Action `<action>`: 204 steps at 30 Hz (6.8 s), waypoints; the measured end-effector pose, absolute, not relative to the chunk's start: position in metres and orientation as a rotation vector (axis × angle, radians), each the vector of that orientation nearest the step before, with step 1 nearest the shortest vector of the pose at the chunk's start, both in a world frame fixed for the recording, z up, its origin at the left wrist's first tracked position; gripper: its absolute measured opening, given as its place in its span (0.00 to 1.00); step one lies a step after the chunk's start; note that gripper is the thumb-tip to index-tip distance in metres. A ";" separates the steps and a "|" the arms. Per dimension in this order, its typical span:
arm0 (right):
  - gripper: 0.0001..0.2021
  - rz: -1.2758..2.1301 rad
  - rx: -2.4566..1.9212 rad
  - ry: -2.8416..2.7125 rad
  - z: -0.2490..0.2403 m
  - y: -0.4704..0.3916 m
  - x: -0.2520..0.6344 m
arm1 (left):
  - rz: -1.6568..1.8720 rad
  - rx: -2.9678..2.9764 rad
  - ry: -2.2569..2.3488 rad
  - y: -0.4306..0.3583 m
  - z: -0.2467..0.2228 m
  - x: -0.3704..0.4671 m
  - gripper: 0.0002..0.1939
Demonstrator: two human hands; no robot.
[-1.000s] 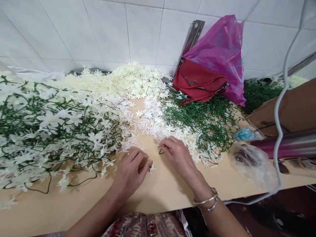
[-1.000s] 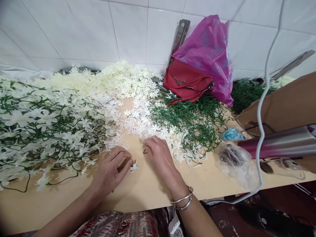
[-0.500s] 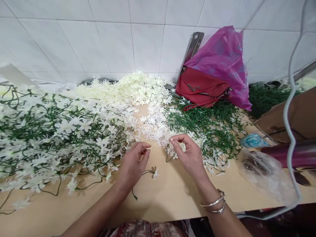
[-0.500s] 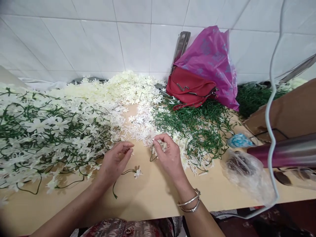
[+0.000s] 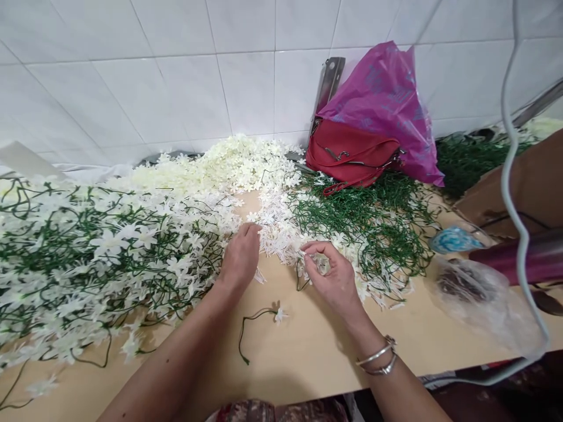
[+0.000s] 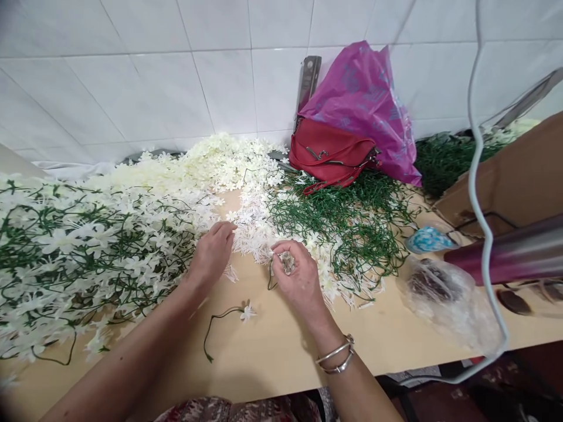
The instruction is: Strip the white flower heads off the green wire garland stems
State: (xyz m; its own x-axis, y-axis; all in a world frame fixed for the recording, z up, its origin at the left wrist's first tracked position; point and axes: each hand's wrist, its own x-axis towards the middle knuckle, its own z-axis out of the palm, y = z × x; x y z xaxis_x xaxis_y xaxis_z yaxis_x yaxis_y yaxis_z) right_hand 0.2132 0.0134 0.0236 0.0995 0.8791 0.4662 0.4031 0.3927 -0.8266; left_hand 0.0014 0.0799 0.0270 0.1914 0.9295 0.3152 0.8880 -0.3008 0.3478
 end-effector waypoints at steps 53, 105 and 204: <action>0.04 0.601 -1.403 -1.307 0.029 -0.003 0.171 | 1.026 1.541 0.997 0.020 0.016 0.025 0.15; 0.03 0.995 -1.128 -0.985 0.018 -0.001 0.194 | 1.102 1.652 1.112 0.007 0.044 0.018 0.13; 0.11 1.511 -1.112 -1.273 0.014 -0.005 0.179 | 1.085 1.343 1.240 -0.037 -0.004 -0.004 0.10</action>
